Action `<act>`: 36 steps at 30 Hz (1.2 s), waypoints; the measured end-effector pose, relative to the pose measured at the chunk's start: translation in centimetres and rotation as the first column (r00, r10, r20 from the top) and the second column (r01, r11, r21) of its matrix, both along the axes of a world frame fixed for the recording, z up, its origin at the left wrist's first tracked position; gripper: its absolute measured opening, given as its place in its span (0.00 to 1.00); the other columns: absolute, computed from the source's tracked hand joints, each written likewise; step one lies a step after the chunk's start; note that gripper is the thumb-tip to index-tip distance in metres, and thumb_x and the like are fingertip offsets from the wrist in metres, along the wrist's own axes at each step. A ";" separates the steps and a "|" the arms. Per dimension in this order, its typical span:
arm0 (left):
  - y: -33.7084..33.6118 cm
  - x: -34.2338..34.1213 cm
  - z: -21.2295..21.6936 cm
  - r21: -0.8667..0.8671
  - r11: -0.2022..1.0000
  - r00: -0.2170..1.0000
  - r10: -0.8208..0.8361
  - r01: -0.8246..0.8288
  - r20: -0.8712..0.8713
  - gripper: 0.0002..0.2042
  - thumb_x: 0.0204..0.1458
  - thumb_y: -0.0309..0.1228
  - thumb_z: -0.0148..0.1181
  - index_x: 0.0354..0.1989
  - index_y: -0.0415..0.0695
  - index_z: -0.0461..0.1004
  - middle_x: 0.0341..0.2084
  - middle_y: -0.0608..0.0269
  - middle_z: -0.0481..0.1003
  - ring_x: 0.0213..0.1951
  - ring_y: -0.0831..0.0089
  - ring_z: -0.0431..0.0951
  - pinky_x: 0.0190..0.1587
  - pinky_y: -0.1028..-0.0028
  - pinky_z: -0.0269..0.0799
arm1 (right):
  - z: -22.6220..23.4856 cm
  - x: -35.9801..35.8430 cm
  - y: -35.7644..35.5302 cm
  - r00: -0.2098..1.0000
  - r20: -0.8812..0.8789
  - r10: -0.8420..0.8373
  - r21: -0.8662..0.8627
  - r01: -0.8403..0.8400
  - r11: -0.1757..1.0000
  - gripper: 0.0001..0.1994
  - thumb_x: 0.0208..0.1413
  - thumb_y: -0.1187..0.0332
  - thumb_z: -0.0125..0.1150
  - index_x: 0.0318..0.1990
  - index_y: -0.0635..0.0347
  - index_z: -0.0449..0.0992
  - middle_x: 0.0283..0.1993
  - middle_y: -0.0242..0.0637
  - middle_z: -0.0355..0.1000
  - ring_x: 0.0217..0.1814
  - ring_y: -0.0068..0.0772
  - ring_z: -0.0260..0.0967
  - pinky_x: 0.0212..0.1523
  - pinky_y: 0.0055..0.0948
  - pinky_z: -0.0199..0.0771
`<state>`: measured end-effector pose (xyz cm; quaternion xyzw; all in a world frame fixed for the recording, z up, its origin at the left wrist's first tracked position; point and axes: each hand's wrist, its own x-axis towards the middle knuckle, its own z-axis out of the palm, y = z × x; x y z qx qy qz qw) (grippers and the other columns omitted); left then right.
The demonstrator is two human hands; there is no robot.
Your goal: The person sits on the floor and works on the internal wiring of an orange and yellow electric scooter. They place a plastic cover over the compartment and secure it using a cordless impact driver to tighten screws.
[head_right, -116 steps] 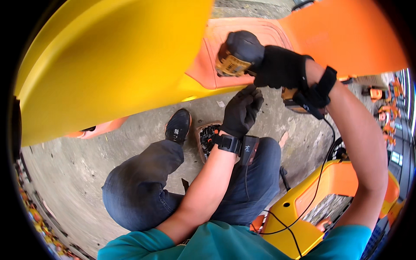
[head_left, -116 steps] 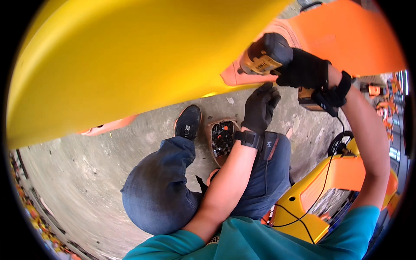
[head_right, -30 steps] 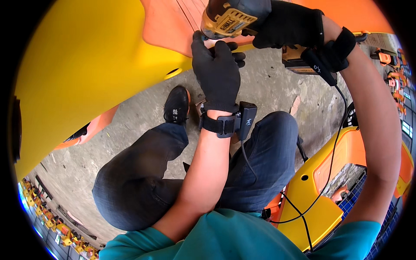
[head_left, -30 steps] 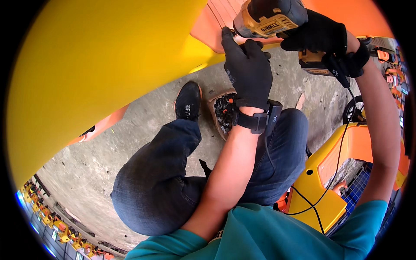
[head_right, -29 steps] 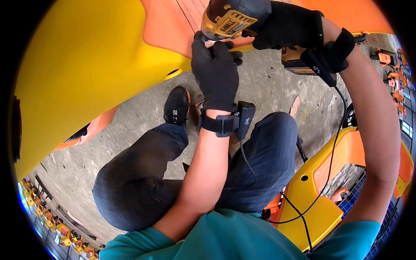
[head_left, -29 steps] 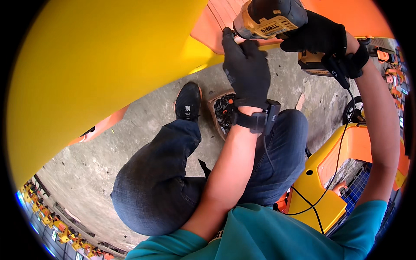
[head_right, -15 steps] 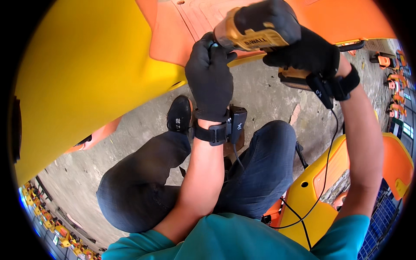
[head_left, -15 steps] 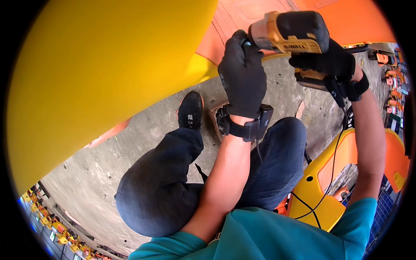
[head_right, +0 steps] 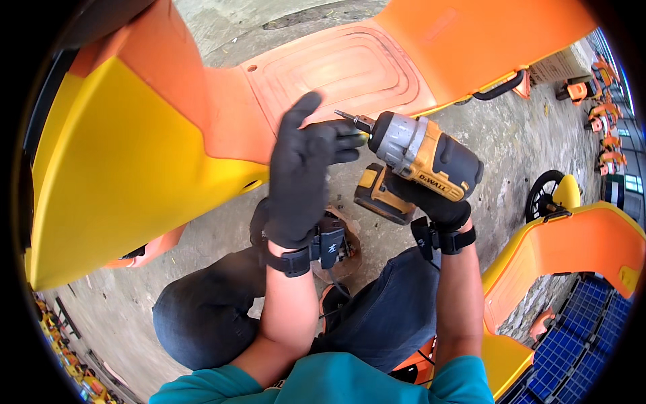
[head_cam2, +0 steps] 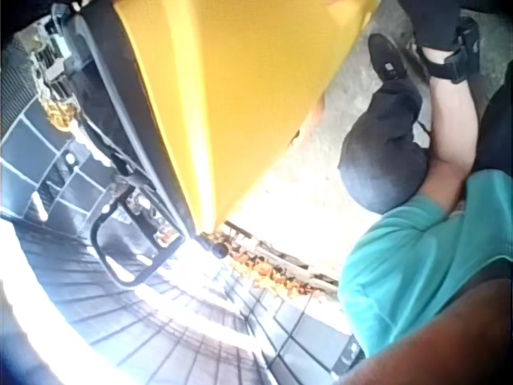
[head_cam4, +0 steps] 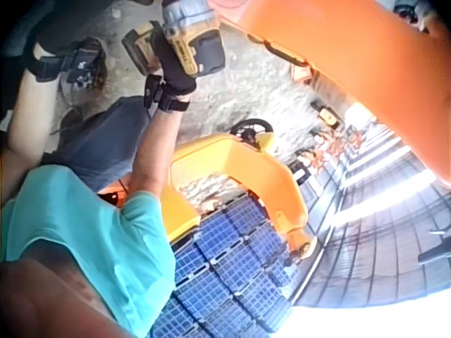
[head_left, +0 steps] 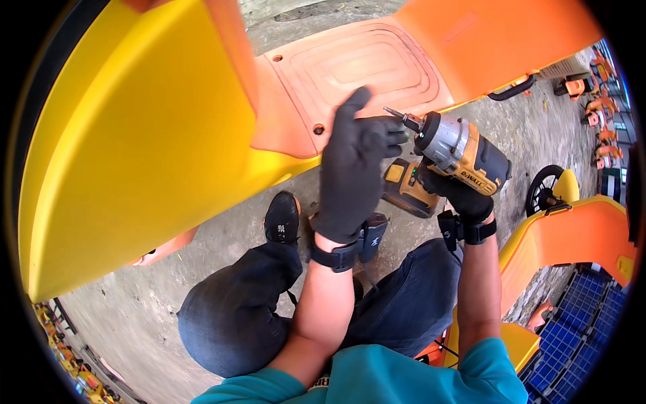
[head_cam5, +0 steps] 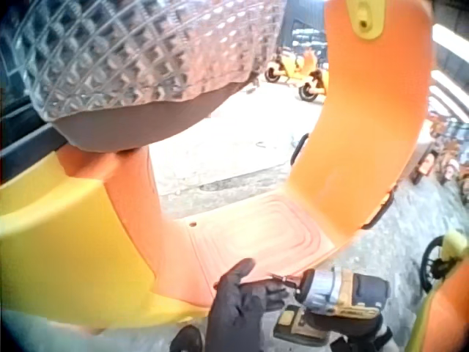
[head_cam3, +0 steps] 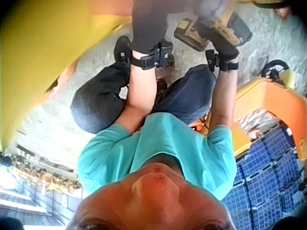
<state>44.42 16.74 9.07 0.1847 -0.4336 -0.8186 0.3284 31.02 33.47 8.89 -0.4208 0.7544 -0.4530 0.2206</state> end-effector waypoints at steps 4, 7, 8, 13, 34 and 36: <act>-1.7 1.2 -1.6 0.323 0.945 0.999 0.046 -0.046 0.006 0.12 0.65 0.35 0.49 0.47 0.39 0.68 0.30 0.57 0.75 0.22 0.77 0.72 0.28 0.77 0.71 | -0.7 0.9 1.6 0.989 0.073 -0.127 0.063 0.122 0.991 0.23 0.44 0.74 0.73 0.50 0.55 0.75 0.43 0.29 0.76 0.44 0.24 0.74 0.46 0.27 0.76; -1.5 1.0 -4.1 0.489 0.809 0.874 -0.061 0.326 -0.482 0.10 0.65 0.35 0.49 0.46 0.43 0.72 0.28 0.65 0.73 0.21 0.80 0.67 0.26 0.79 0.66 | 0.7 1.9 1.8 0.982 -0.155 -0.103 0.044 0.111 0.993 0.22 0.41 0.71 0.75 0.48 0.55 0.76 0.42 0.30 0.77 0.41 0.26 0.75 0.42 0.27 0.76; -1.5 0.9 -4.5 0.502 0.786 0.856 -0.065 0.360 -0.512 0.11 0.65 0.35 0.49 0.47 0.43 0.72 0.29 0.65 0.73 0.22 0.80 0.68 0.27 0.79 0.67 | 1.4 2.2 1.3 0.937 -0.346 -0.052 0.067 0.079 0.995 0.22 0.39 0.69 0.76 0.46 0.55 0.77 0.41 0.30 0.77 0.40 0.27 0.76 0.41 0.27 0.77; -0.7 0.2 -3.8 0.616 0.711 0.874 0.004 0.340 -0.487 0.12 0.65 0.34 0.49 0.51 0.43 0.71 0.37 0.58 0.75 0.31 0.76 0.77 0.35 0.78 0.74 | 2.9 2.5 0.3 0.596 -0.801 0.052 0.114 0.067 0.991 0.24 0.33 0.57 0.77 0.42 0.52 0.80 0.36 0.31 0.78 0.34 0.34 0.76 0.38 0.31 0.77; 0.0 -0.7 -3.2 0.511 0.845 0.962 -0.012 0.156 -0.273 0.17 0.64 0.31 0.48 0.60 0.42 0.66 0.47 0.54 0.77 0.48 0.65 0.79 0.49 0.69 0.76 | 0.0 1.9 2.4 0.972 -0.235 0.023 0.063 -0.008 0.998 0.31 0.44 0.67 0.75 0.58 0.53 0.69 0.53 0.28 0.73 0.53 0.28 0.71 0.55 0.33 0.69; 0.0 -0.6 -3.2 0.517 0.837 0.949 -0.007 0.177 -0.314 0.16 0.65 0.32 0.47 0.59 0.42 0.66 0.47 0.53 0.77 0.48 0.64 0.78 0.50 0.68 0.76 | 0.3 2.0 2.4 0.964 -0.263 0.037 0.106 -0.009 0.994 0.31 0.45 0.68 0.74 0.59 0.53 0.69 0.54 0.29 0.72 0.54 0.28 0.70 0.56 0.32 0.69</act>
